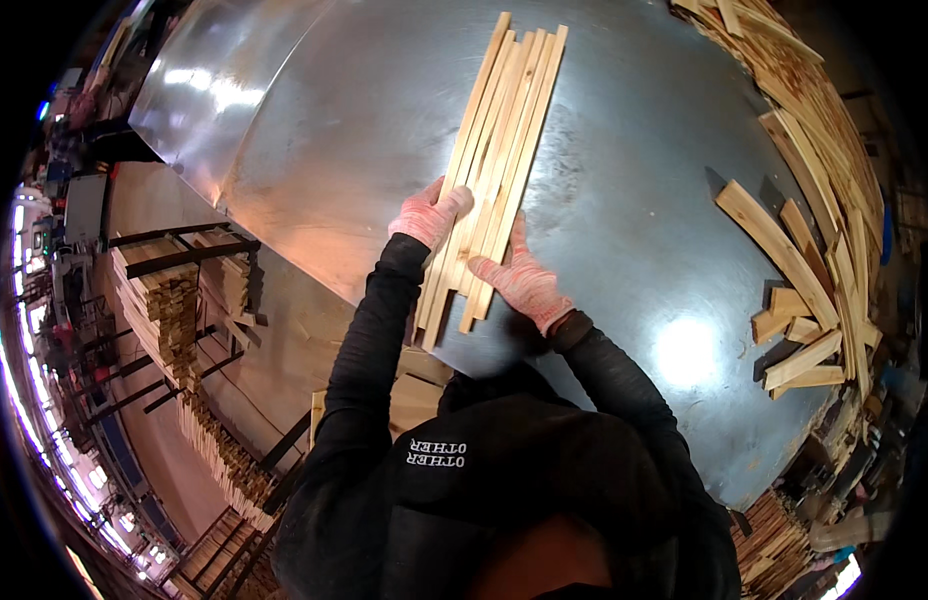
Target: The person sorts wooden planks on a metal table, picking them up from a pile and arranging them into neat stacks. The person handles the wood by hand, organizing the pieces into parallel rows while another person works in the background.
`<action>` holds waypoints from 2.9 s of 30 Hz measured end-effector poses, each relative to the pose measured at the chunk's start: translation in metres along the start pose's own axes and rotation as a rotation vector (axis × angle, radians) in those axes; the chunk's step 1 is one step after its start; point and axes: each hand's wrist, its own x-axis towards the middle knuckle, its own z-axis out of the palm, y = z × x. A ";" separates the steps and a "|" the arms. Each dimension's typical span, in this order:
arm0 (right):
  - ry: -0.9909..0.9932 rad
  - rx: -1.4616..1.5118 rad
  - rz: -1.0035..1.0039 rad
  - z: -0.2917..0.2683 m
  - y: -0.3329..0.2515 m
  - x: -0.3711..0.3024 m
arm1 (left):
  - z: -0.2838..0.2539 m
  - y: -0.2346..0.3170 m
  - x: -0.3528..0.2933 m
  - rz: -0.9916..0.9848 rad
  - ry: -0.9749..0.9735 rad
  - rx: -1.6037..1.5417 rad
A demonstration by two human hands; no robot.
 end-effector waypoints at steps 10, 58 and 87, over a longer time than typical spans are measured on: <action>0.733 -0.818 0.345 -0.016 -0.057 -0.036 | -0.036 -0.027 0.027 0.196 -0.048 0.117; 0.184 -2.054 -0.275 -0.254 -0.219 -0.225 | 0.171 0.030 -0.159 0.943 -0.116 0.912; 0.349 -2.064 -0.402 -0.206 -0.297 0.485 | -0.242 -0.098 0.106 -0.086 0.608 0.966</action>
